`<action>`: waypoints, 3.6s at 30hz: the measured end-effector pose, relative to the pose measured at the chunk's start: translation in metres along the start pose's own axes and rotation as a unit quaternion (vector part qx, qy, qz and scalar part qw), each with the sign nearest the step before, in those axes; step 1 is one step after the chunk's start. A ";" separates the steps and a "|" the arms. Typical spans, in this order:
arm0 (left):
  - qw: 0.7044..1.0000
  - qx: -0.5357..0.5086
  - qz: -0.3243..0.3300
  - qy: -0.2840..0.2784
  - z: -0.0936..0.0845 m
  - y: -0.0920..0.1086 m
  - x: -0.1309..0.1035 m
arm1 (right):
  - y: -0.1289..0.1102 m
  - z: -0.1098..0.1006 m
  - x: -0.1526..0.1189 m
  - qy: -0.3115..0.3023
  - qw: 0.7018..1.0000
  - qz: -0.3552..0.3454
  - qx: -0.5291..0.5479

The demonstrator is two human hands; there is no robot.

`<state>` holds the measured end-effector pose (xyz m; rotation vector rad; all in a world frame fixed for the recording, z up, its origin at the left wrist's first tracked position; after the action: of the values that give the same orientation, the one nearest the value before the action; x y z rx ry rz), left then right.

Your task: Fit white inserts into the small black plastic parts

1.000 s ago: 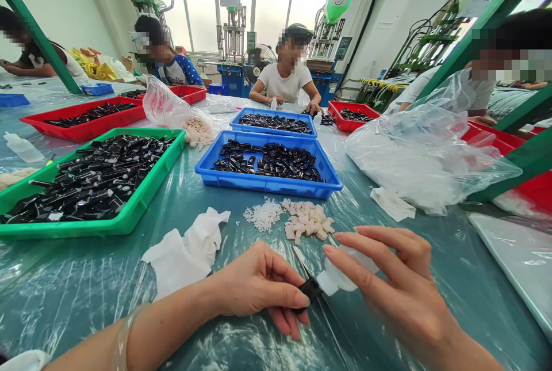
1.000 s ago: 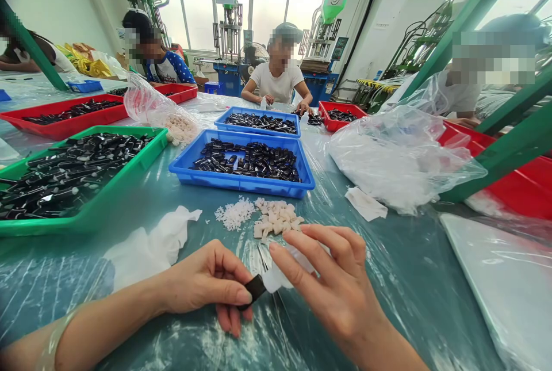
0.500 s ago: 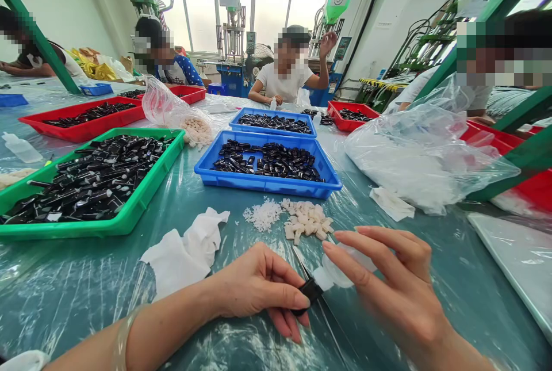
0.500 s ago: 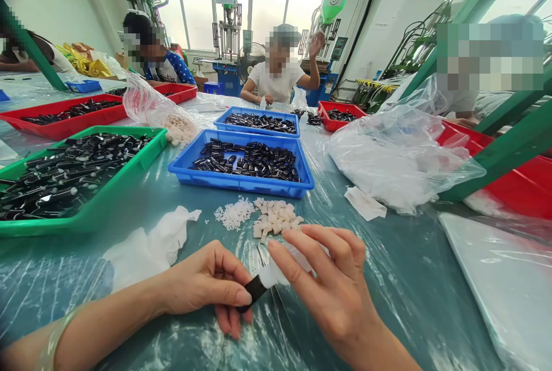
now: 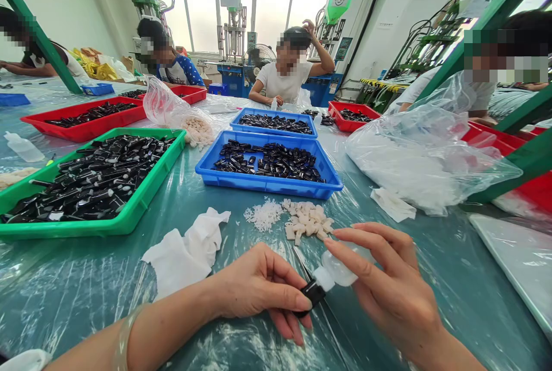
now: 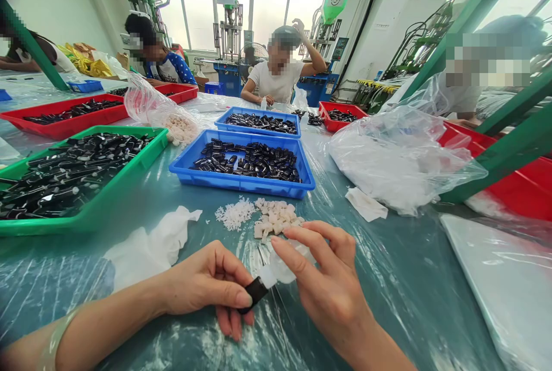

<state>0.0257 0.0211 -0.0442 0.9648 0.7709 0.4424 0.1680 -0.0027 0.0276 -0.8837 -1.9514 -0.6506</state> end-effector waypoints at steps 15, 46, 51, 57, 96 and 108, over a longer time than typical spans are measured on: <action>1.000 -0.018 -0.004 -0.005 0.001 0.004 -0.003 | 0.003 -0.002 -0.003 -0.013 0.999 -0.006 0.048; 1.000 -0.022 -0.014 -0.003 0.003 0.004 -0.002 | 0.002 -0.006 0.002 -0.018 1.000 -0.003 0.008; 1.000 -0.021 -0.010 -0.006 0.002 0.003 -0.002 | 0.005 -0.006 0.000 -0.014 1.000 -0.006 0.027; 1.000 -0.024 -0.014 -0.006 0.001 0.001 -0.002 | 0.008 -0.006 -0.002 -0.002 0.999 0.007 0.039; 0.994 -0.018 0.095 0.043 -0.002 0.012 -0.001 | 0.061 0.027 -0.043 -0.132 0.864 0.468 0.134; 0.981 0.018 0.184 0.053 -0.003 0.019 -0.003 | 0.088 0.033 -0.058 -0.139 0.799 0.577 0.093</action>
<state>0.0212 0.0305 -0.0272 1.1303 0.6975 0.8093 0.2424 0.0557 -0.0300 -1.8323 -1.2671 0.4132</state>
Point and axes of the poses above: each hand's wrist, its own x-axis towards the middle knuckle, its own z-axis out of the palm, y = z × x, the point moved 5 cm from there along x, towards the middle knuckle, and after that the axes turned 12 degrees about y, right-handed, at the moved point
